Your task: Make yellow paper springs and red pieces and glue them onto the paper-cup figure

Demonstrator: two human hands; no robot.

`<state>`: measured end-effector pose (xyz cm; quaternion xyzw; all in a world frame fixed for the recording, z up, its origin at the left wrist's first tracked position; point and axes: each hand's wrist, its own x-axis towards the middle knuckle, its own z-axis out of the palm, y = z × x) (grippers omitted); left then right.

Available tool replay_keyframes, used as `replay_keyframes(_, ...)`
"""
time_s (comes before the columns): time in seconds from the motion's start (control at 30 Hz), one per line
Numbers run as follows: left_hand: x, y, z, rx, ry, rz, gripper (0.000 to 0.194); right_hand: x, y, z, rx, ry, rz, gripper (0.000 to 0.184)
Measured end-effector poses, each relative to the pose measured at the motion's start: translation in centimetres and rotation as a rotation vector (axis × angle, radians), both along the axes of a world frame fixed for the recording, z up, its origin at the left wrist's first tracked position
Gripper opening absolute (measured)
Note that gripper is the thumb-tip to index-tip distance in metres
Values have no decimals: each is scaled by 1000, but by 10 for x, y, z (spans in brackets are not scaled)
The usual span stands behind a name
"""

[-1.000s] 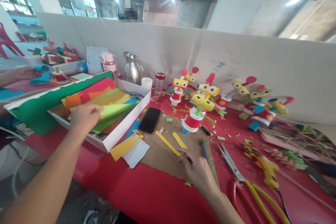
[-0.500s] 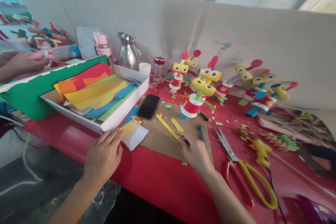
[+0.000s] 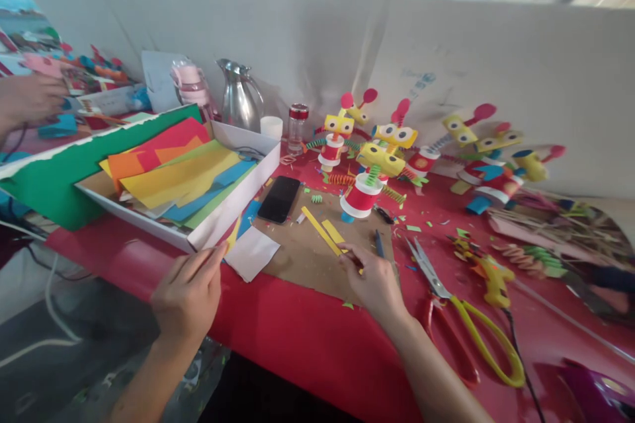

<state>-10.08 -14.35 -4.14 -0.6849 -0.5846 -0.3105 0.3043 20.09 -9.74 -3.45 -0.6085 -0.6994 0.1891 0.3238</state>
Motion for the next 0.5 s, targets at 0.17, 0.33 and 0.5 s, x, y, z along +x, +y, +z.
replay_keyframes(0.17, 10, -2, -11, -229, 54, 76, 31, 2, -1, 2, -33, -37, -69, 30)
replay_keyframes(0.33, 10, -7, -9, -342, -33, 177, 31, 3, -3, 7, -90, -150, -143, 27)
replay_keyframes(0.5, 28, -12, 20, -551, -62, 91, 48, 4, -5, 12, -138, -212, -176, 27)
